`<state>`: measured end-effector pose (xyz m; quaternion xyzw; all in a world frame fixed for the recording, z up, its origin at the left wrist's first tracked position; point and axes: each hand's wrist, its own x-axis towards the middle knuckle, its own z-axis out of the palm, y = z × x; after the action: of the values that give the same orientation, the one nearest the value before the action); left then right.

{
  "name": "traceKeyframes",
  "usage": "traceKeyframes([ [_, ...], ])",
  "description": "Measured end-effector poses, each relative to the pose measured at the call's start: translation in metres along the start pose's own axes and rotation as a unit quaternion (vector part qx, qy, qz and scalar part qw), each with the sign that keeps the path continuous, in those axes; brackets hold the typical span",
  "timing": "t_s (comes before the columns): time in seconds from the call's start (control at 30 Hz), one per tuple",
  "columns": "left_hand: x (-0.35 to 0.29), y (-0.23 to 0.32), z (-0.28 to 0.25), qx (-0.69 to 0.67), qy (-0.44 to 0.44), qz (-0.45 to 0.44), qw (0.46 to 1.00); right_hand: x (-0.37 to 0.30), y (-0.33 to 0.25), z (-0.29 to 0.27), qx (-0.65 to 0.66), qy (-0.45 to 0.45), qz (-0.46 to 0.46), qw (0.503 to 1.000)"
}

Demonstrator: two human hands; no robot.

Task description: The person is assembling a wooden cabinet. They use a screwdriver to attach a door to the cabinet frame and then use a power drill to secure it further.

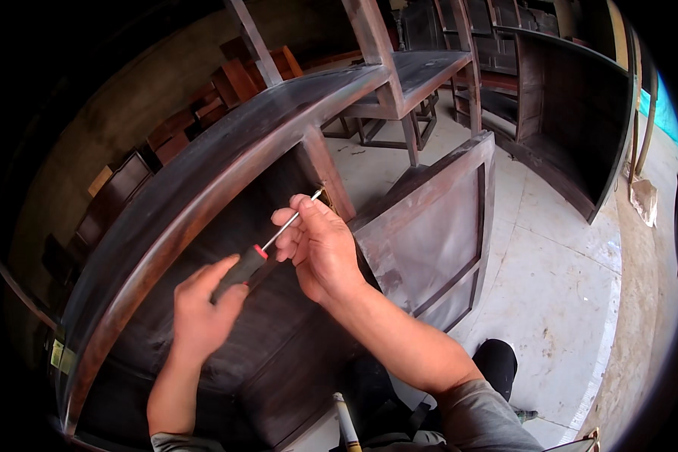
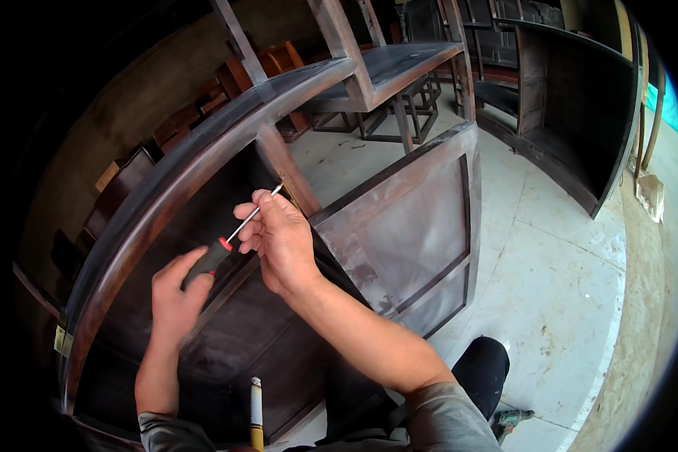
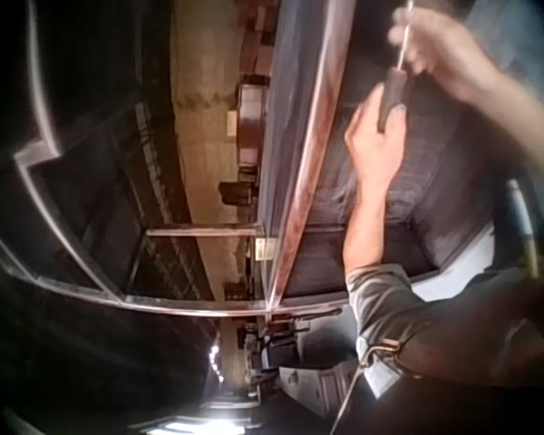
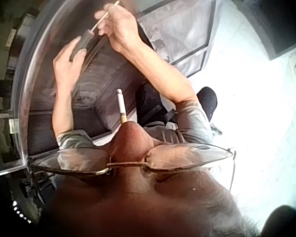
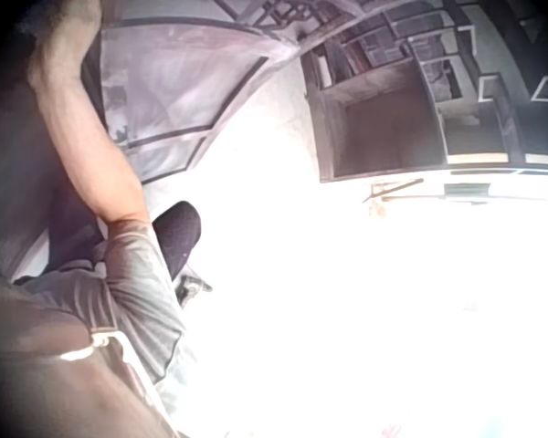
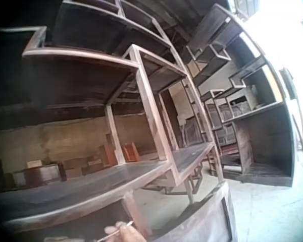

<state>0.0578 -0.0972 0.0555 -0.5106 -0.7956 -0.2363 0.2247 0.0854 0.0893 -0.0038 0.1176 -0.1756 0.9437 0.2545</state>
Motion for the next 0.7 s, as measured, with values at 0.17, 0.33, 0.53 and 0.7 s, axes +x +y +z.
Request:
traceKeyframes([
  [0.17,0.009,0.000,-0.004,0.041,0.070,0.110,0.991,0.002,-0.003,0.004,0.005,-0.010,-0.003,1.000],
  [0.33,0.010,0.002,-0.019,-0.472,-0.124,-0.377,0.787,0.001,-0.001,-0.001,0.005,-0.014,0.012,1.000],
  [0.53,0.011,-0.004,-0.004,0.135,0.088,0.190,0.968,0.002,-0.007,0.005,0.006,-0.006,0.012,1.000],
  [0.7,0.006,-0.001,-0.013,-0.294,-0.059,-0.266,0.916,0.001,0.000,0.001,0.012,-0.015,0.013,1.000],
])
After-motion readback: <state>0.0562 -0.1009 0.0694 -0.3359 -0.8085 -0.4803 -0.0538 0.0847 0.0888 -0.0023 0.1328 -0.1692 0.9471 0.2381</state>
